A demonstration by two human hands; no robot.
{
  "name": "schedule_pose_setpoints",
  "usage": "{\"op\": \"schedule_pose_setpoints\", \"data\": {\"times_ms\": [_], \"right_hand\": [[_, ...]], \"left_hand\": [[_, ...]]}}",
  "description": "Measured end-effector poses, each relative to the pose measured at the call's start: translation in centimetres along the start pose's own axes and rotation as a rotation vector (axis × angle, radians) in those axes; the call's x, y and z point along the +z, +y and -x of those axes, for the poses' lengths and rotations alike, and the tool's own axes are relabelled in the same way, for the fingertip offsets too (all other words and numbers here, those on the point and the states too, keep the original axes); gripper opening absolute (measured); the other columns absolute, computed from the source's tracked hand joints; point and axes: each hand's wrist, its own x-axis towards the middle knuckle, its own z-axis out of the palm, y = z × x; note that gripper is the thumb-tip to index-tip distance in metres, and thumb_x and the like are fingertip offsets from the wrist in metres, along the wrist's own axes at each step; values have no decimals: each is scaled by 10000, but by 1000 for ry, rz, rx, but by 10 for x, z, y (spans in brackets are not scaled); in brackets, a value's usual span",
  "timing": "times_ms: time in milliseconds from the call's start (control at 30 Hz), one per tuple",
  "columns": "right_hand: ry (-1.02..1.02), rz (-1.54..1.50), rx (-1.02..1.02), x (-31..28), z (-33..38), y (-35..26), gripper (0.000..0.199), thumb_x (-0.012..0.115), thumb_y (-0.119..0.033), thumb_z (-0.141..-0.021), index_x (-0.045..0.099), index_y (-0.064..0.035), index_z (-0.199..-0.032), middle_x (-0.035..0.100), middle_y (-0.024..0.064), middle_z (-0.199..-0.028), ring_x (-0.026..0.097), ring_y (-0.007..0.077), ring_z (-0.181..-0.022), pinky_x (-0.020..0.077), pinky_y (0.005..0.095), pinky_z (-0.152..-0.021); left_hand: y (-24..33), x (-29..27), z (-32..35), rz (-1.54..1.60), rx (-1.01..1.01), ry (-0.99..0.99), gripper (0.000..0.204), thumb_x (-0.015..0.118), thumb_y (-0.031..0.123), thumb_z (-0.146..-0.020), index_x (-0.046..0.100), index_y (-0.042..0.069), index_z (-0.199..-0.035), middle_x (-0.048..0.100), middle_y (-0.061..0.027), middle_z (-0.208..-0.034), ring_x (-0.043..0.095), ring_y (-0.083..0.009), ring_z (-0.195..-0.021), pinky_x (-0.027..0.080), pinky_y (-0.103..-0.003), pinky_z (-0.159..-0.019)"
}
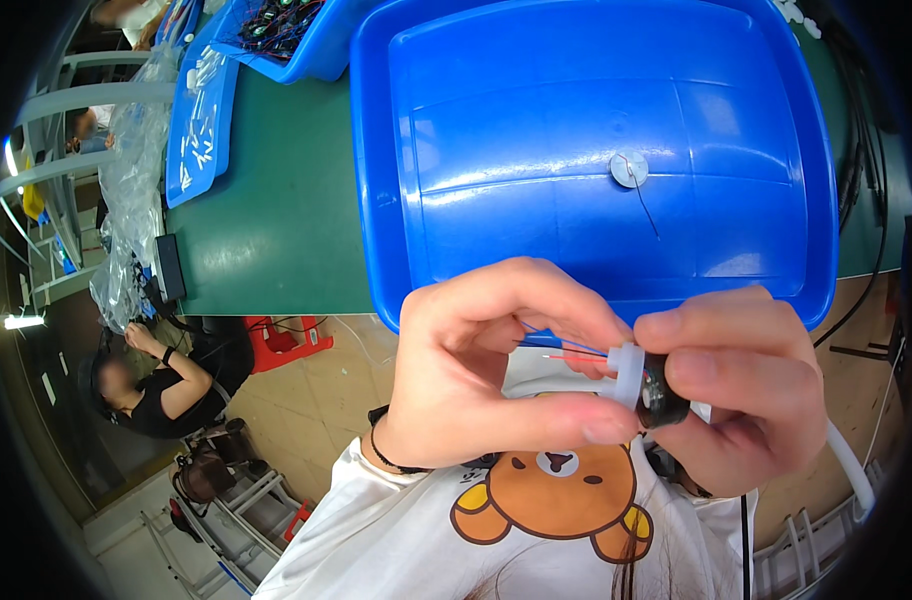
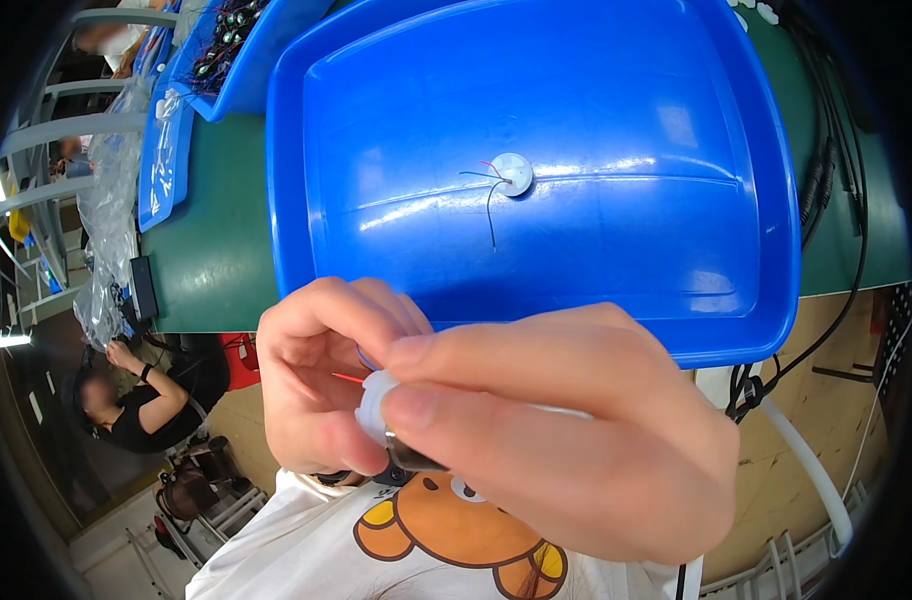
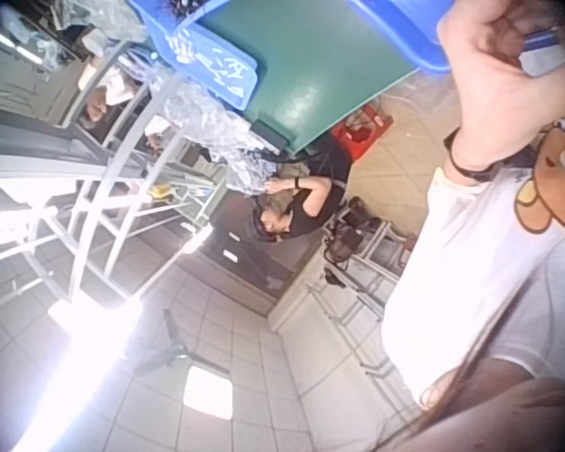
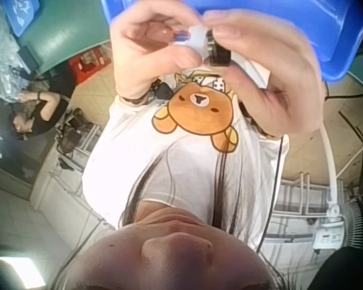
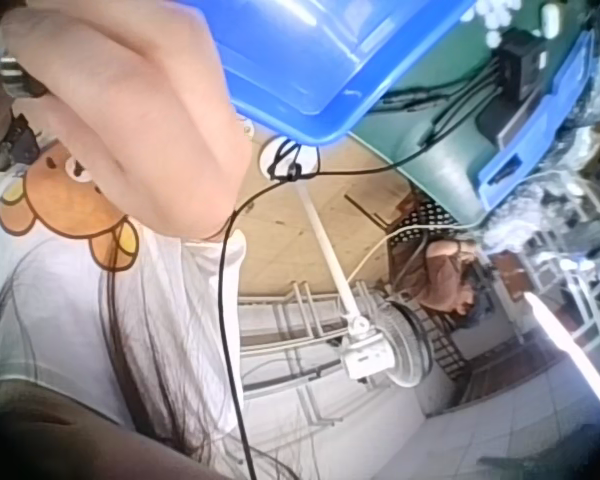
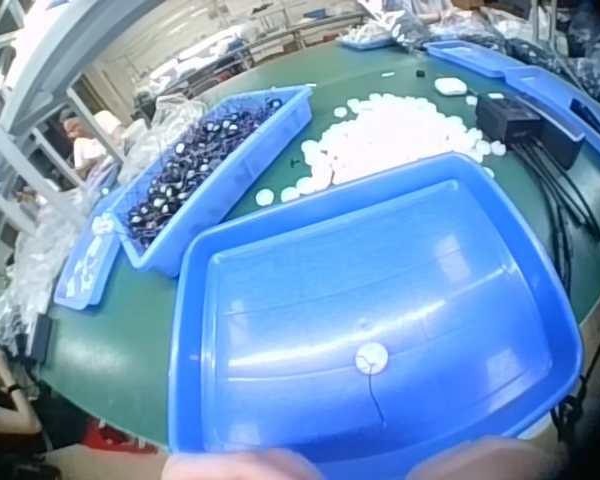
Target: The recorder is assembling small electronic lighting components, specifically inserting small circuit boards with LEDs and wires into white plastic housings.
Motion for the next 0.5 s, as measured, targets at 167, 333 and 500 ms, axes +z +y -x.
{"op": "schedule_pose_setpoints", "data": {"times_ms": [167, 333, 500], "right_hand": [[79, -107, 23, 2, 6, 8, 426, 716, 36, -659, 488, 40, -1020, 570, 246, -968, 587, 226, -832, 493, 266, -682], [243, -320, 133, 15, 13, 11, 447, 729, 41, -661, 470, 41, -1025, 563, 223, -954, 581, 214, -870, 500, 261, -703], [358, -491, 271, 22, 11, 3, 464, 760, 6, -660, 468, 31, -1020, 564, 211, -954, 587, 199, -854, 506, 262, -709]], "left_hand": [[5, -1, 1, -296, 70, 11, 351, 799, 40, -619, 646, -7, -932, 652, -109, -904, 617, -166, -794, 455, -256, -690], [13, -3, 2, -510, 125, -40, 474, 760, 282, -723, 573, -79, -967, 607, -155, -924, 581, -194, -830, 465, -293, -686], [15, 9, 0, -536, 190, 58, 427, 767, 169, -689, 570, -77, -977, 581, -166, -945, 578, -201, -837, 467, -290, -698]]}}
